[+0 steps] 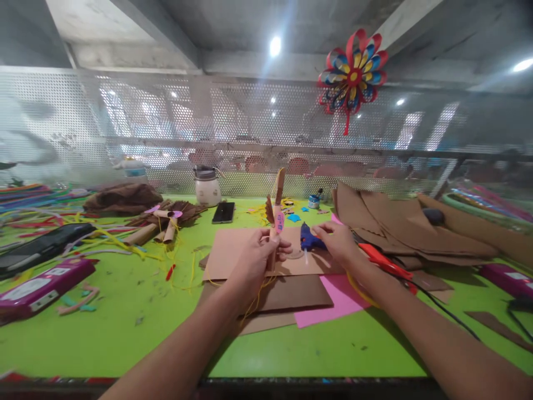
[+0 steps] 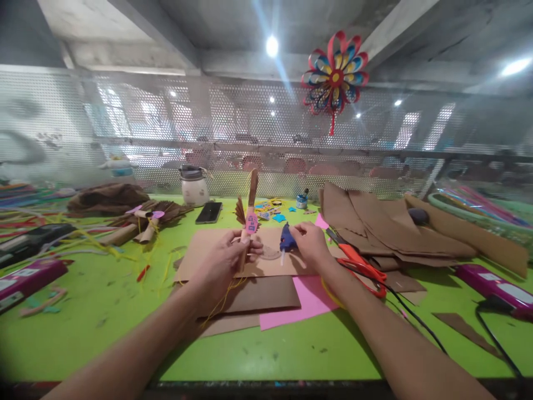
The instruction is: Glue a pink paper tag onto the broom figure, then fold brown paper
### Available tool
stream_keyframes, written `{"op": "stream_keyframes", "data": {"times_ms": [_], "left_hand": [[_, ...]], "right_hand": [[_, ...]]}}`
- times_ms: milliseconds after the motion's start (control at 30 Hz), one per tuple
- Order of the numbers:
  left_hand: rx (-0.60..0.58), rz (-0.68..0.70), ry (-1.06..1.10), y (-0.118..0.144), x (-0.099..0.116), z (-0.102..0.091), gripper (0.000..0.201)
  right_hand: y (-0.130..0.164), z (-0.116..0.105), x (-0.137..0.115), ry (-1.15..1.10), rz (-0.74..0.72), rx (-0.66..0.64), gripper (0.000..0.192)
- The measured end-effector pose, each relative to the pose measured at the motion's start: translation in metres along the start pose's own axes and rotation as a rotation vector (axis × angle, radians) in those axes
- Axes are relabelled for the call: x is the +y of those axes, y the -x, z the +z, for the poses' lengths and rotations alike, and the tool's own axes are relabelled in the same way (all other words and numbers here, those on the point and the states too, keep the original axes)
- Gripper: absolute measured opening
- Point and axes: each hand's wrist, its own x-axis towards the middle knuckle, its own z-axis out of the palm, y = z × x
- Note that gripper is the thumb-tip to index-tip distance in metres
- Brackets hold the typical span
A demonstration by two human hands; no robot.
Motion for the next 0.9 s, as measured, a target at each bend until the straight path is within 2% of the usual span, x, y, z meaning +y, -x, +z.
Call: {"op": "stream_keyframes", "data": {"times_ms": [200,300,367,467,533,667,800,900], "left_hand": [[0.003,0.009,-0.025,0.004,0.003,0.000,0.023],[0.013,-0.012,-0.060,0.005,0.004,0.001,0.021],[0.023,-0.026,-0.070,0.004,0.004,0.001,0.021],[0.055,-0.041,-0.077,0.004,0.004,0.002,0.020],[0.070,-0.052,-0.086,0.004,0.004,0.003,0.017],[0.086,-0.074,-0.123,0.005,0.006,0.004,0.013],[0.115,-0.074,-0.109,0.005,0.006,0.003,0.010],[0.123,-0.077,-0.087,0.003,0.005,0.003,0.006]], "right_hand": [[0.003,-0.004,-0.013,-0.064,-0.032,0.005,0.032],[-0.002,-0.010,-0.008,0.061,-0.059,-0.022,0.031],[-0.007,-0.015,0.000,0.222,-0.077,-0.099,0.029],[-0.011,-0.018,0.012,0.444,-0.136,-0.320,0.025],[-0.011,-0.018,0.016,0.559,-0.163,-0.420,0.027],[-0.008,-0.010,0.017,0.692,-0.143,-0.407,0.043],[-0.006,-0.003,0.014,0.707,-0.135,-0.439,0.031],[-0.008,-0.003,0.016,0.660,-0.103,-0.363,0.030]]}}
